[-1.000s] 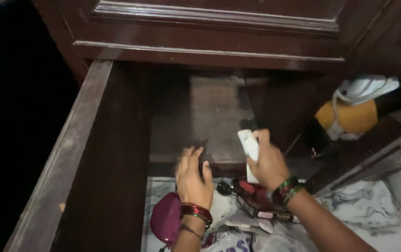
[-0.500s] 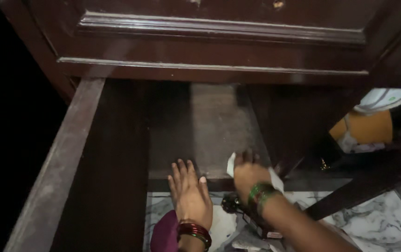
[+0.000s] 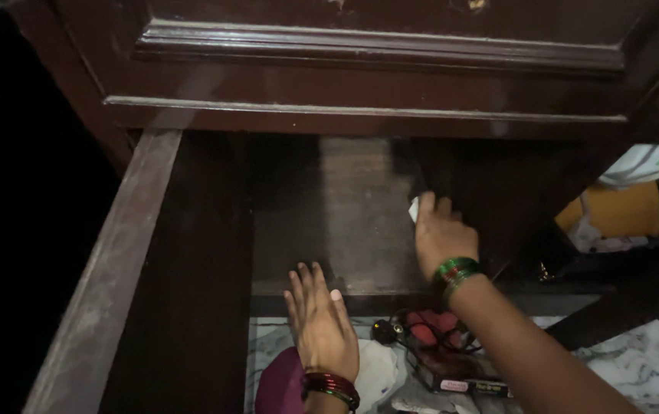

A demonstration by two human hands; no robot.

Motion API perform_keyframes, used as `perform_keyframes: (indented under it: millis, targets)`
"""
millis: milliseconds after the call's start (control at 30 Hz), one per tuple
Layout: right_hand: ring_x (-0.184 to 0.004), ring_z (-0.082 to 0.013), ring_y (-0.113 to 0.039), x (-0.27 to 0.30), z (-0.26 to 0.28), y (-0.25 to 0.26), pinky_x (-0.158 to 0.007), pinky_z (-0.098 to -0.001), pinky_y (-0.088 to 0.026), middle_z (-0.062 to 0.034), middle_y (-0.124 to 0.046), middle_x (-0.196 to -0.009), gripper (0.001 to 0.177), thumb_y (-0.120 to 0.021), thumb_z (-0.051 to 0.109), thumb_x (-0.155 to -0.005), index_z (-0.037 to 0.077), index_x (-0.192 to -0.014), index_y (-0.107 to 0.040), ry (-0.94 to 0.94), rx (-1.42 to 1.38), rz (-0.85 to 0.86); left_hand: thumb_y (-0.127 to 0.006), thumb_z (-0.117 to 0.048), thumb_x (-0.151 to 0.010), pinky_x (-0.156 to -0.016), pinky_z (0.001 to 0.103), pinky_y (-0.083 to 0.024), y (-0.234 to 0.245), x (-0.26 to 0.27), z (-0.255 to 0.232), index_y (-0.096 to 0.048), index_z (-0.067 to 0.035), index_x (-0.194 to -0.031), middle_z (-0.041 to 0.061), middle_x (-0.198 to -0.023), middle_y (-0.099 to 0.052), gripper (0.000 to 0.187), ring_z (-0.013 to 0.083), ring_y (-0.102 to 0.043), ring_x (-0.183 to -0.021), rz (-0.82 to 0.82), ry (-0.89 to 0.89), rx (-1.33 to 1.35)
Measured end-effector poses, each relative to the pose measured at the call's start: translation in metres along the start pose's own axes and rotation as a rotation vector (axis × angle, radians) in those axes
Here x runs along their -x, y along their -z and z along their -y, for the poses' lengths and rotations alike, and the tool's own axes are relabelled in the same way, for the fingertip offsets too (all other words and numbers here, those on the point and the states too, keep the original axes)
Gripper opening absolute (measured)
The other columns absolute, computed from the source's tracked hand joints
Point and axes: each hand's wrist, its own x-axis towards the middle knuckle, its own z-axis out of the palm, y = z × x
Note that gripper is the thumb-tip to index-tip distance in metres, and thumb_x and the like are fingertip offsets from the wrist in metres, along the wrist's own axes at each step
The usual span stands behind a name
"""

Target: The person opens a wooden cabinet, removes an iron and its cord, then empties plastic bags and assorted items from a lower compartment onto the floor. The person places the iron and cord back into the cabinet and closes the doors.

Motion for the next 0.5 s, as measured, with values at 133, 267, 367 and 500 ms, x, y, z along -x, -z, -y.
perform_keyframes:
  millis: [133, 267, 367, 500]
  targets:
    - [-0.113, -0.0391, -0.065, -0.021, 0.027, -0.041, -0.076, -0.0455, -0.062, -0.0277, -0.053, -0.138, 0.076, -0.073, 0.016, -0.068, 0.001, -0.137, -0.046, 0.013, 0.08, 0.257, -0.024, -0.033, -0.107, -0.124, 0.047, -0.012, 0.0, -0.005, -0.002, -0.031, 0.0, -0.156, 0.021, -0.166, -0.025, 0.059, 0.0329, -0.018, -0.155, -0.056, 0.014, 0.073]
    - [-0.111, -0.0346, -0.071, 0.026, 0.081, -0.023, -0.094, -0.0439, -0.057, -0.0208, -0.073, -0.119, 0.022, -0.056, 0.012, -0.098, 0.007, -0.111, -0.073, 0.208, -0.194, 0.493, -0.026, -0.035, -0.108, -0.126, 0.049, -0.015, 0.006, -0.008, -0.002, -0.032, 0.003, -0.155, 0.024, -0.165, -0.029, 0.061, 0.0377, -0.022, -0.156, -0.131, 0.002, 0.232]
    - [-0.104, -0.0377, -0.07, 0.052, 0.089, 0.007, -0.085, -0.0437, -0.059, -0.0277, -0.063, -0.124, 0.038, -0.075, 0.008, -0.076, 0.004, -0.113, -0.066, 0.536, -0.566, 0.41, -0.024, -0.035, -0.108, -0.127, 0.051, -0.018, 0.013, -0.008, -0.001, -0.032, 0.005, -0.156, 0.025, -0.163, -0.034, 0.063, 0.0397, -0.026, -0.156, -0.213, 0.033, 0.391]
    - [-0.101, -0.0351, -0.071, 0.039, 0.051, 0.049, -0.085, -0.0451, -0.057, -0.0202, -0.073, -0.108, 0.048, -0.067, 0.007, -0.081, 0.008, -0.127, -0.053, 0.306, -0.588, 0.466, -0.033, -0.038, -0.106, -0.123, 0.052, -0.021, 0.016, -0.006, -0.006, -0.038, -0.001, -0.155, 0.026, -0.163, -0.035, 0.062, 0.0411, -0.028, -0.154, -0.217, 0.069, 0.452]
